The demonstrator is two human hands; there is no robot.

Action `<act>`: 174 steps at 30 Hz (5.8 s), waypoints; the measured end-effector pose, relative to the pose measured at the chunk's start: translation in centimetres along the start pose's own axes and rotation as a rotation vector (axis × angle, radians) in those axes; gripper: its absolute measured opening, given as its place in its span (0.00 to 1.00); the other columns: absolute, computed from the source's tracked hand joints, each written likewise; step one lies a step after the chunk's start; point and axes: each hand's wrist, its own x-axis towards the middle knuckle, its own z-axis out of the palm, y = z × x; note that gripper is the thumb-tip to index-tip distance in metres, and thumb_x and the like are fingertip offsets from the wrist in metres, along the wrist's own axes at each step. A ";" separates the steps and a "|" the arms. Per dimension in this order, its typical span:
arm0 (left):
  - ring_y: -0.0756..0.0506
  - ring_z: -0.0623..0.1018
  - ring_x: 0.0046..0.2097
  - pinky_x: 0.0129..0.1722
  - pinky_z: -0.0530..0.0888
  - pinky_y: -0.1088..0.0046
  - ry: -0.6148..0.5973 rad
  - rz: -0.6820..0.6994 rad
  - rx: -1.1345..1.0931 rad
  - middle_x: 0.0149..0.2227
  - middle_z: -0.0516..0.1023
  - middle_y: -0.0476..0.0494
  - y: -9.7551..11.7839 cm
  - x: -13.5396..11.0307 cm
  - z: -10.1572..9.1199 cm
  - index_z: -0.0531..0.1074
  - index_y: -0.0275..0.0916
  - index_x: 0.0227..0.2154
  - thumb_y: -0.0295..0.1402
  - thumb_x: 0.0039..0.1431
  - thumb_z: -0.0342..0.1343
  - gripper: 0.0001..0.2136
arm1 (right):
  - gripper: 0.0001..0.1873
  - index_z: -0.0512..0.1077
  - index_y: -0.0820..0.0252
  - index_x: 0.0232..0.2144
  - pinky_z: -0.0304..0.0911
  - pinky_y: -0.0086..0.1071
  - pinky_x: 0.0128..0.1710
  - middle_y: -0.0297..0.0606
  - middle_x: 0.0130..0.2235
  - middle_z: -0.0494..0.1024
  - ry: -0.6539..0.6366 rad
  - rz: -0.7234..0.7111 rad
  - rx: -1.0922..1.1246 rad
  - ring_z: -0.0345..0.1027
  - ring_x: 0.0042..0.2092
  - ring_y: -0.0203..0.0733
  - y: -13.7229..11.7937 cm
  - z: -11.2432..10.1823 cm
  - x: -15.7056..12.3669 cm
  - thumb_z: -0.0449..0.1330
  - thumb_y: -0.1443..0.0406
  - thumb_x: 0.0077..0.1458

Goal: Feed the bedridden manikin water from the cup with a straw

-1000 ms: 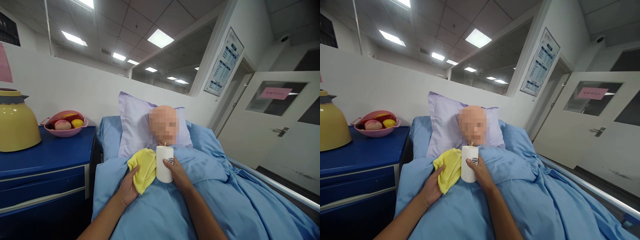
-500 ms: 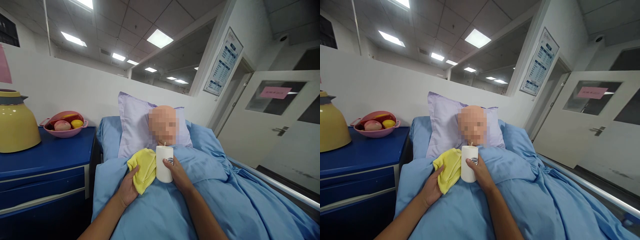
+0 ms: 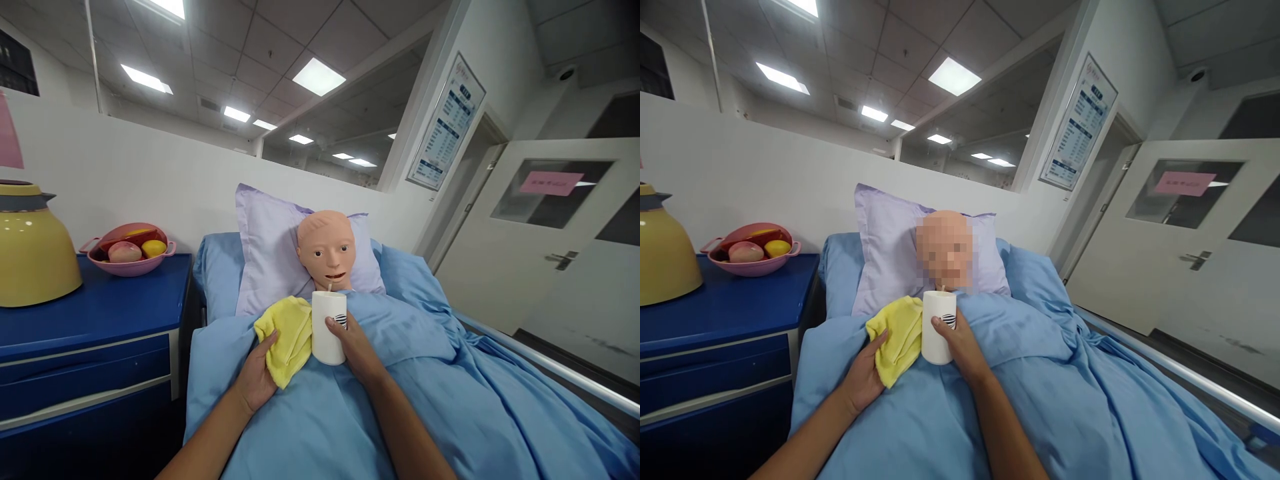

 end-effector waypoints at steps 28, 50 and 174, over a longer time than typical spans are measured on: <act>0.42 0.61 0.64 0.61 0.64 0.56 -0.388 1.607 2.051 0.61 0.65 0.36 3.2 8.6 13.4 0.58 0.36 0.59 0.28 0.63 0.45 0.21 | 0.31 0.65 0.58 0.42 0.65 0.38 0.37 0.37 0.37 0.73 0.757 -0.281 -0.068 0.70 0.37 0.46 -1.1 -0.2 -0.8 0.66 0.48 0.40; 0.45 0.75 0.52 0.53 0.72 0.61 -0.589 1.592 2.611 0.48 0.78 0.39 1.2 11.3 6.2 0.67 0.36 0.51 0.29 0.64 0.45 0.14 | 0.30 0.64 0.58 0.42 0.66 0.35 0.35 0.38 0.38 0.76 0.803 -0.313 -0.032 0.71 0.36 0.45 -1.5 -0.4 -0.6 0.66 0.49 0.40; 0.39 0.72 0.56 0.58 0.69 0.59 0.185 0.063 0.219 0.53 0.74 0.33 1.1 -0.6 -1.1 0.62 0.31 0.58 0.33 0.59 0.55 0.25 | 0.24 0.67 0.55 0.45 0.70 0.36 0.33 0.36 0.37 0.77 0.086 -0.051 -0.003 0.72 0.35 0.43 0.6 0.4 -0.2 0.65 0.53 0.49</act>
